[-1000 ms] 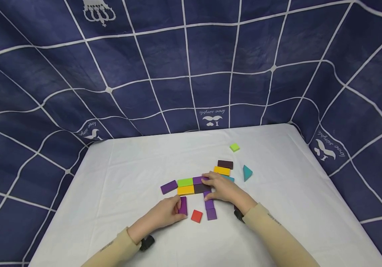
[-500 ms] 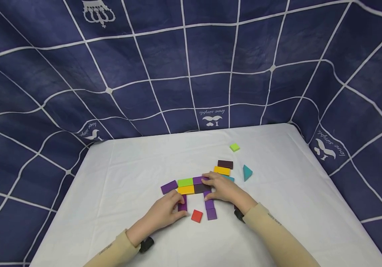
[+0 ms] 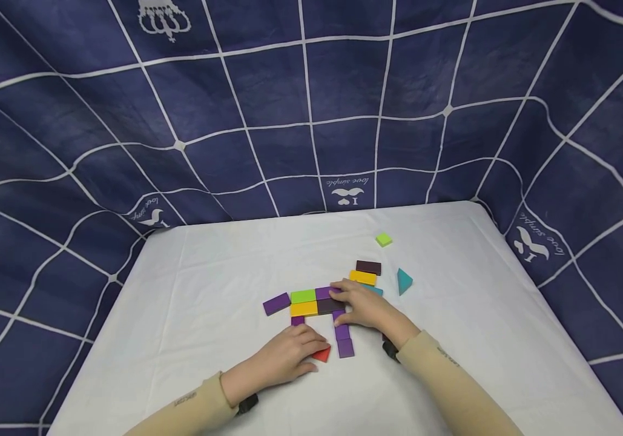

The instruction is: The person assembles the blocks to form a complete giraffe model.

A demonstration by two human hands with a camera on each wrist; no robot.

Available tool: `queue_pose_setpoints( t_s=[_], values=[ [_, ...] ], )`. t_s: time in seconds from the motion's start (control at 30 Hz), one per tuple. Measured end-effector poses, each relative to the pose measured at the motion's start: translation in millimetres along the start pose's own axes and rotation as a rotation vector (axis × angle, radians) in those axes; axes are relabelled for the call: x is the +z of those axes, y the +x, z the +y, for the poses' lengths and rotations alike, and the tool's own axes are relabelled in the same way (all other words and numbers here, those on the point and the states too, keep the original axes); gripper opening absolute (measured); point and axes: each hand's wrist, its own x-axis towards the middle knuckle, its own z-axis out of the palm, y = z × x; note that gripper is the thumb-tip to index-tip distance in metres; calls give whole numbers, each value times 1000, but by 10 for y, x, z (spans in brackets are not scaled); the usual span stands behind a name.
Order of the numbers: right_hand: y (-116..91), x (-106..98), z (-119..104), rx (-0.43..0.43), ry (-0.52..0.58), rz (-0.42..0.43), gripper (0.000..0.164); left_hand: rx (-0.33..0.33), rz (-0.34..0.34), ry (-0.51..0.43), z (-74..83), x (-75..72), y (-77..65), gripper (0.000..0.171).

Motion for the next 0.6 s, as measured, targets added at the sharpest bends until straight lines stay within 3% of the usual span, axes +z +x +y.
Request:
queue_pose_setpoints(
  t_s=[0.27,0.43,0.6],
  values=[
    [-6,5,-6,5,16,-3,70,-35,38,-25,19,14,27,28],
    [-9,8,-11,2,13,-10,70,-107,46,-159,-35,-33,-75,27],
    [-8,3,-14,9,12,-9,70,-198,-1,-302,-110,-112,-290,28]
  ],
)
